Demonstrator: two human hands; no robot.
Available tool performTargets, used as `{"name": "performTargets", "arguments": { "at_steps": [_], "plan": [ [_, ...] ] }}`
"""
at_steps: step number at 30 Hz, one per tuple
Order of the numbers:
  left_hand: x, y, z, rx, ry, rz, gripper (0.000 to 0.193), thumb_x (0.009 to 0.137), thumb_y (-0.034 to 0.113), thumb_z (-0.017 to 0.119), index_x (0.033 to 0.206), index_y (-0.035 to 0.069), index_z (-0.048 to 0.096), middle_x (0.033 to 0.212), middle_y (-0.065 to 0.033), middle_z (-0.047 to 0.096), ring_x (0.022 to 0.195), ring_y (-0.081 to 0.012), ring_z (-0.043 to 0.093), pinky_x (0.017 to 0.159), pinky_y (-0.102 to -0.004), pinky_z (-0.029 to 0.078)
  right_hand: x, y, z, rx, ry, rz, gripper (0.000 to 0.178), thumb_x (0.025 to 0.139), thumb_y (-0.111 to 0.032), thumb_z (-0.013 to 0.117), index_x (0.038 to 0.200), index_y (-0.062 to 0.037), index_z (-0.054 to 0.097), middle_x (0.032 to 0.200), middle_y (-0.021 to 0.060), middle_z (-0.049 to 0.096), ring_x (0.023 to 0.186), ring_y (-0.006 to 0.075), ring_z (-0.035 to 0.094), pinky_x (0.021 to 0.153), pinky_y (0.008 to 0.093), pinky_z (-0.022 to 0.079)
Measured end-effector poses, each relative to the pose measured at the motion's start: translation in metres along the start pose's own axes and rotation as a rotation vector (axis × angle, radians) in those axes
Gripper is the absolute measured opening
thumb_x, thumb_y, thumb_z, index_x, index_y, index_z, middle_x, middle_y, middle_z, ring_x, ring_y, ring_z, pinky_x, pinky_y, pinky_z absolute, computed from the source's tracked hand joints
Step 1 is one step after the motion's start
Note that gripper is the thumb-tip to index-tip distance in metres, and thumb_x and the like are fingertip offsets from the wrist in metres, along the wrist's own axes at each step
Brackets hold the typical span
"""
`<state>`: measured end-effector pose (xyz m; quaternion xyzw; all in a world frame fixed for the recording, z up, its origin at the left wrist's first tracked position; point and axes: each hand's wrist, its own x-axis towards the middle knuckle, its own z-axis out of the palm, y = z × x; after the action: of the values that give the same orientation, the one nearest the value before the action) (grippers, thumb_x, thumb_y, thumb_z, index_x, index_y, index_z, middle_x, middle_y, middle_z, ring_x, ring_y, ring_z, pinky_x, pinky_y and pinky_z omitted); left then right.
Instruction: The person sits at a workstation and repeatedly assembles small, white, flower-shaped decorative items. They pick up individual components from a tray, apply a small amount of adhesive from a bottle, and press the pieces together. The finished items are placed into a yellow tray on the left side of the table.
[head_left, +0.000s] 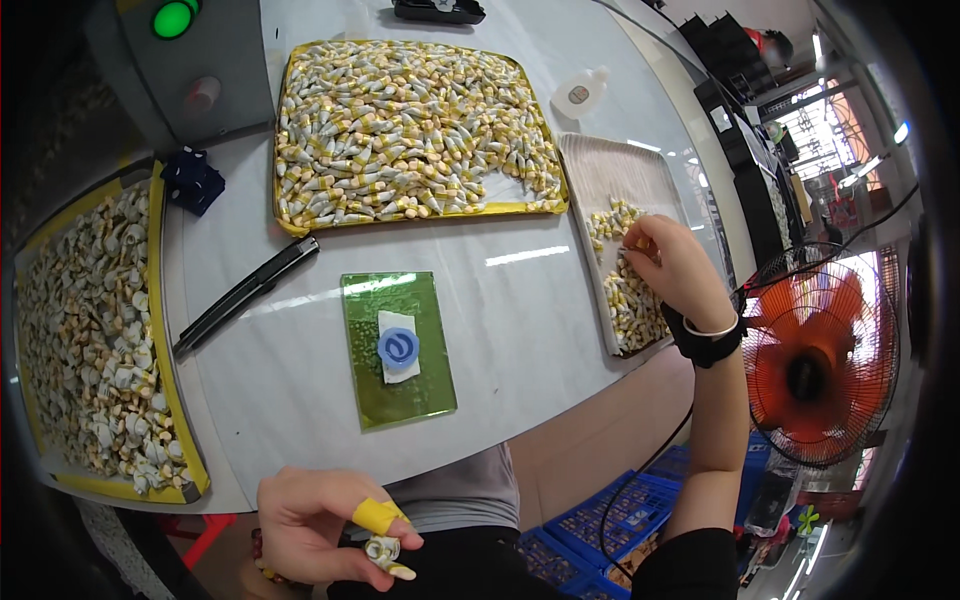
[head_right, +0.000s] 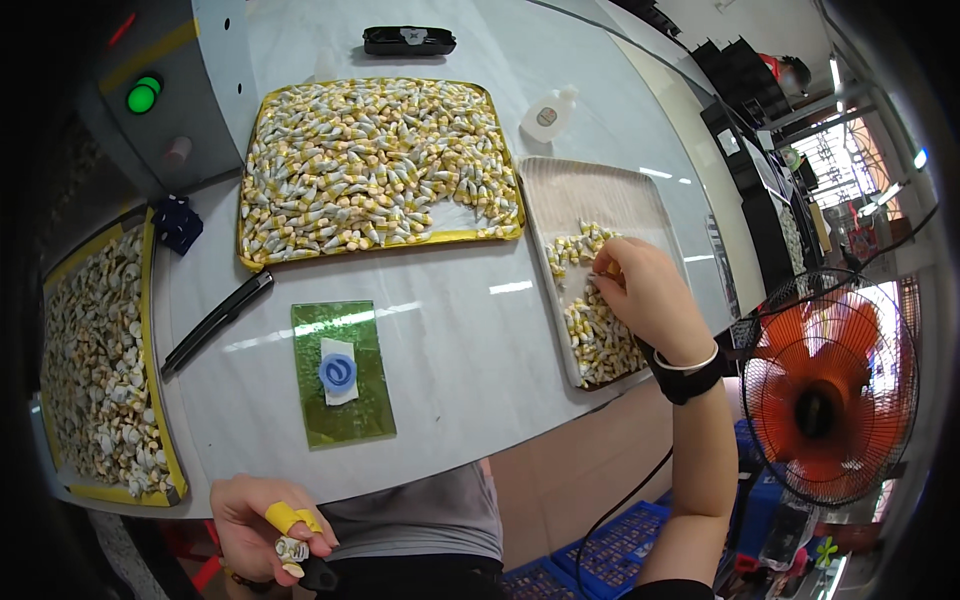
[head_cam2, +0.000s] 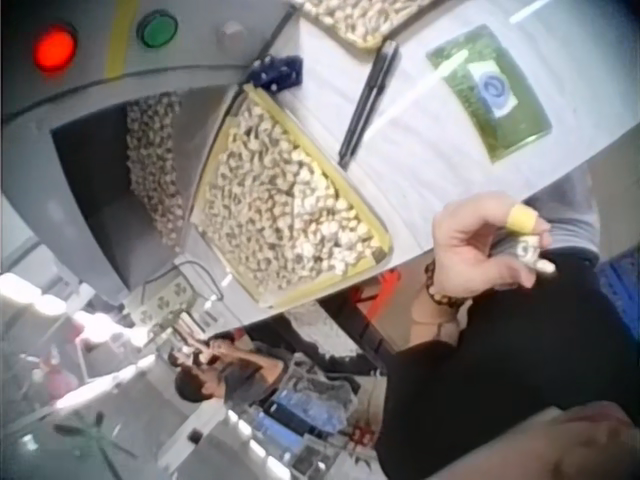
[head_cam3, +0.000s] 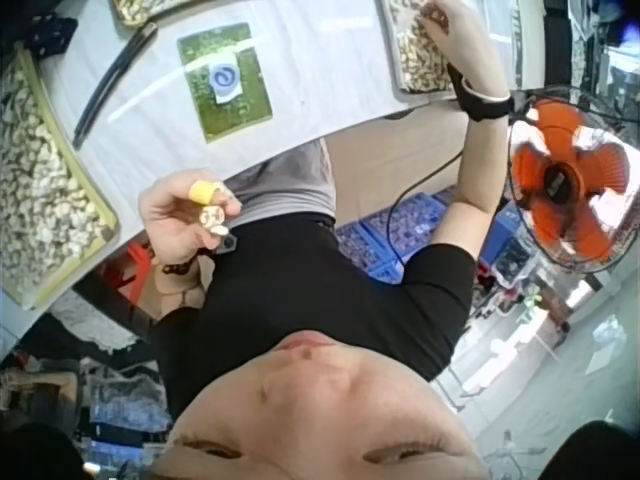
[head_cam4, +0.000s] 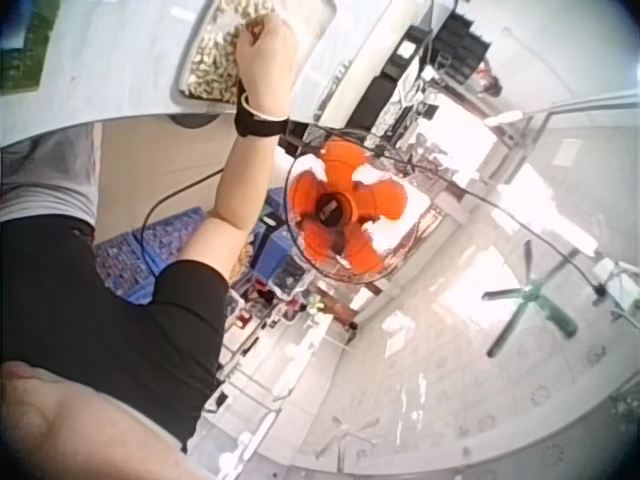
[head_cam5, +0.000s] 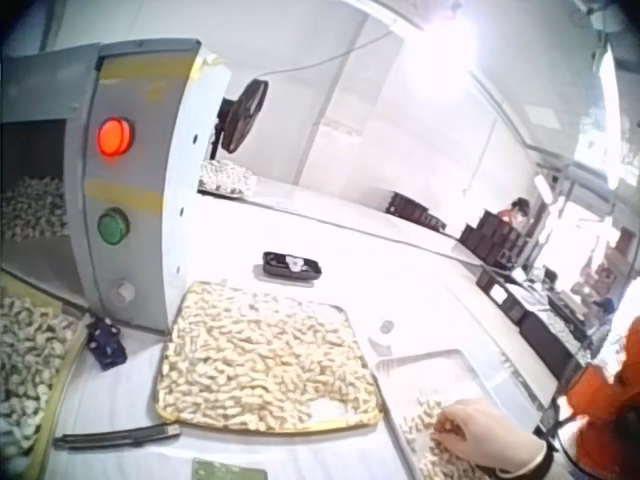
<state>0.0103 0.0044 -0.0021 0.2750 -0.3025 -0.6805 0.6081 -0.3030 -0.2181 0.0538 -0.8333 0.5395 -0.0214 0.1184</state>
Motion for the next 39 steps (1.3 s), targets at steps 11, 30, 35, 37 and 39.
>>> {"name": "performTargets", "arguments": {
  "at_steps": [11, 30, 35, 37, 39],
  "plan": [
    [-0.008, 0.006, -0.012, -0.083, -0.037, 0.034, 0.036, 0.062, 0.005, 0.083, 0.089, -0.010, 0.064, 0.080, -0.0199, 0.066, 0.074, -0.0240, 0.066, 0.067, -0.0321, 0.054, -0.007, -0.035, 0.000, 0.179, 0.245, -0.060, 0.005, 0.080, 0.005, 0.055, 0.084, 0.0024, 0.054, 0.078, 0.0121, 0.056, 0.070, 0.0233, 0.055, 0.061, 0.0299, 0.044],
    [-0.019, 0.010, -0.016, -0.077, 0.017, 0.052, 0.040, 0.061, 0.019, 0.085, 0.083, -0.007, 0.064, 0.073, -0.0172, 0.066, 0.068, -0.0241, 0.066, 0.065, -0.0353, 0.057, -0.003, -0.150, 0.049, 0.221, 0.073, -0.812, 0.015, 0.070, 0.000, 0.067, 0.084, -0.0022, 0.062, 0.069, 0.0065, 0.054, 0.064, 0.0224, 0.056, 0.056, 0.0311, 0.048],
    [-0.024, 0.011, -0.012, -0.236, 0.070, 0.058, 0.034, 0.063, -0.001, 0.081, 0.090, -0.009, 0.063, 0.086, -0.0212, 0.066, 0.080, -0.0247, 0.067, 0.070, -0.0303, 0.053, -0.007, -0.151, 0.046, 0.103, -0.014, -0.832, 0.022, 0.068, 0.004, 0.067, 0.089, -0.0013, 0.062, 0.076, 0.0068, 0.060, 0.068, 0.0218, 0.058, 0.059, 0.0310, 0.048],
    [-0.022, 0.009, -0.012, -0.144, 0.069, 0.094, 0.036, 0.061, 0.008, 0.083, 0.087, -0.007, 0.062, 0.082, -0.0196, 0.066, 0.077, -0.0246, 0.067, 0.068, -0.0316, 0.054, -0.008, -0.150, 0.045, 0.062, -0.033, -0.846, 0.023, 0.067, 0.005, 0.065, 0.090, -0.0008, 0.061, 0.078, 0.0069, 0.060, 0.070, 0.0221, 0.057, 0.061, 0.0311, 0.049],
    [-0.019, 0.009, -0.013, 0.013, 0.062, 0.118, 0.045, 0.058, 0.025, 0.086, 0.083, -0.002, 0.061, 0.073, -0.0160, 0.066, 0.068, -0.0238, 0.066, 0.064, -0.0339, 0.056, -0.006, -0.150, 0.046, 0.036, -0.012, -0.897, 0.023, 0.066, -0.001, 0.061, 0.089, -0.0007, 0.058, 0.076, 0.0068, 0.055, 0.071, 0.0218, 0.055, 0.059, 0.0308, 0.048]
  ]
}}
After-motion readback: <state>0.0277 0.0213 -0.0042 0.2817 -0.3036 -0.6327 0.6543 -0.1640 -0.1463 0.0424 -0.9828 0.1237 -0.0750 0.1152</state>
